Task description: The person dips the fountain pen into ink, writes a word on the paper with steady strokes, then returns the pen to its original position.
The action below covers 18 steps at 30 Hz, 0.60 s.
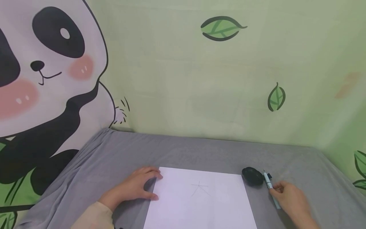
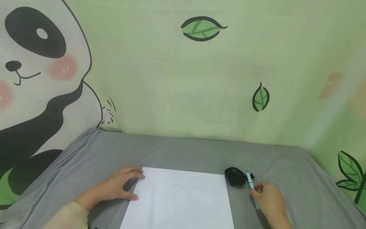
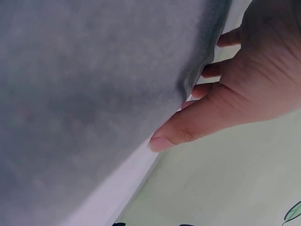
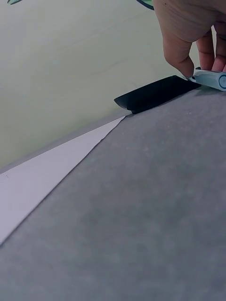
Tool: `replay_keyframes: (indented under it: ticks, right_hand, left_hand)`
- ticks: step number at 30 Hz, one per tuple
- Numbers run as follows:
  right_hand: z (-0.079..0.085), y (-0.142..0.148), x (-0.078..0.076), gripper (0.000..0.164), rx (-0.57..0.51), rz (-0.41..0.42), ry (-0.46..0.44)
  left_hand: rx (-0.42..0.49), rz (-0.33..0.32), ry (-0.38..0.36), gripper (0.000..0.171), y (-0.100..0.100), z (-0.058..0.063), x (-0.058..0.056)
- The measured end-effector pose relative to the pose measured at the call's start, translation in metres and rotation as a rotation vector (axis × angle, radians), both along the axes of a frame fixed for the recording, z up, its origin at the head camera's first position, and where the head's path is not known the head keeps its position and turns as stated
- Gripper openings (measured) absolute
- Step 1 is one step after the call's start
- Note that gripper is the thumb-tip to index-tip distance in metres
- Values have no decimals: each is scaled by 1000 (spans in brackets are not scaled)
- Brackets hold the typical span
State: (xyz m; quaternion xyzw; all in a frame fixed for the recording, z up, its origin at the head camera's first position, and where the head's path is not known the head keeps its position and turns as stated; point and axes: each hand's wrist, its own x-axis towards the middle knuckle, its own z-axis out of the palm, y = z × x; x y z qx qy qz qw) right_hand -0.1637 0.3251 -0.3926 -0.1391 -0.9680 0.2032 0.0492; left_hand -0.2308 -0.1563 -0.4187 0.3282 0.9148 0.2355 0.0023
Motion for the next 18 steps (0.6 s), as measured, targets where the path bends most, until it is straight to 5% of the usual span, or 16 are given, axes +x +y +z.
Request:
replay_keyframes:
  ticks: [18]
  right_hand:
    - [6, 2, 1, 36, 2, 26, 30]
  left_hand:
    - [-13, 21, 36, 52, 2, 6, 4]
